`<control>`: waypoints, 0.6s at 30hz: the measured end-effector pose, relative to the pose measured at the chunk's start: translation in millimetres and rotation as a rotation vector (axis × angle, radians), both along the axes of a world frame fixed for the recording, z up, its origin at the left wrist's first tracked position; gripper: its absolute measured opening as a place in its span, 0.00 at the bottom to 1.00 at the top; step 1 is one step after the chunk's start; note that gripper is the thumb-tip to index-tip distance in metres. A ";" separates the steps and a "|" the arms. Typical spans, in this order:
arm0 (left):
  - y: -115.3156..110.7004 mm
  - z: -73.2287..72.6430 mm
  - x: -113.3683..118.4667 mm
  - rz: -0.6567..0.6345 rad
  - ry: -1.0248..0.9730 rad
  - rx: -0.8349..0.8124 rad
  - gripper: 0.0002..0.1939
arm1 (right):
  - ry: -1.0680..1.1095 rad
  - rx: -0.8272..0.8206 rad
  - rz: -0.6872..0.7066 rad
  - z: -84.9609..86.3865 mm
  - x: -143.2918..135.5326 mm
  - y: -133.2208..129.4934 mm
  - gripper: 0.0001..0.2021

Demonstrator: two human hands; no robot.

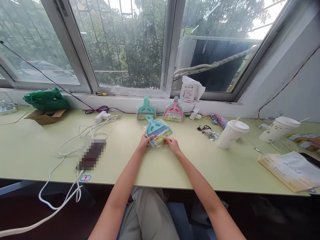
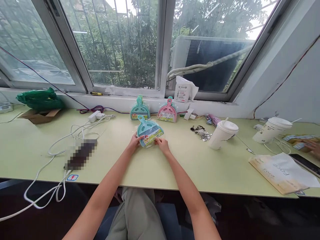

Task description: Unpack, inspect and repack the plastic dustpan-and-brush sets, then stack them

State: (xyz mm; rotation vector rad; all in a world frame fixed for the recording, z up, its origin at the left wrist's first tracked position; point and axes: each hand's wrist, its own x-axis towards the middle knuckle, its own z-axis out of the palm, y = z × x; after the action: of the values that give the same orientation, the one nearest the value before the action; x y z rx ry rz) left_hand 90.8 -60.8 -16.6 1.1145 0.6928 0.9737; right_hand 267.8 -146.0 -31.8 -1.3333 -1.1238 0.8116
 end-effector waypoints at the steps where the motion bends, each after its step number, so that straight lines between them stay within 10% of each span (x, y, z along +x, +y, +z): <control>1: -2.1 1.9 0.0 -0.045 -0.007 0.003 0.41 | 0.118 -0.013 -0.011 -1.0 3.3 1.3 0.20; 8: -9.9 8.7 3.9 -0.269 0.038 0.019 0.31 | 0.516 0.042 -0.119 0.2 19.6 -1.8 0.26; 18: 23.3 -1.2 -4.1 0.175 0.095 -0.008 0.29 | 0.454 0.005 -0.094 23.1 17.2 -7.3 0.25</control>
State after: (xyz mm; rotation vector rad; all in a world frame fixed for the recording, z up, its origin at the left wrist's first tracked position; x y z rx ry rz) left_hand 86.7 -37.5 -17.8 1.1123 0.8823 1.0703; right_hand 285.0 -153.3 -8.7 -1.1135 -0.6992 0.9802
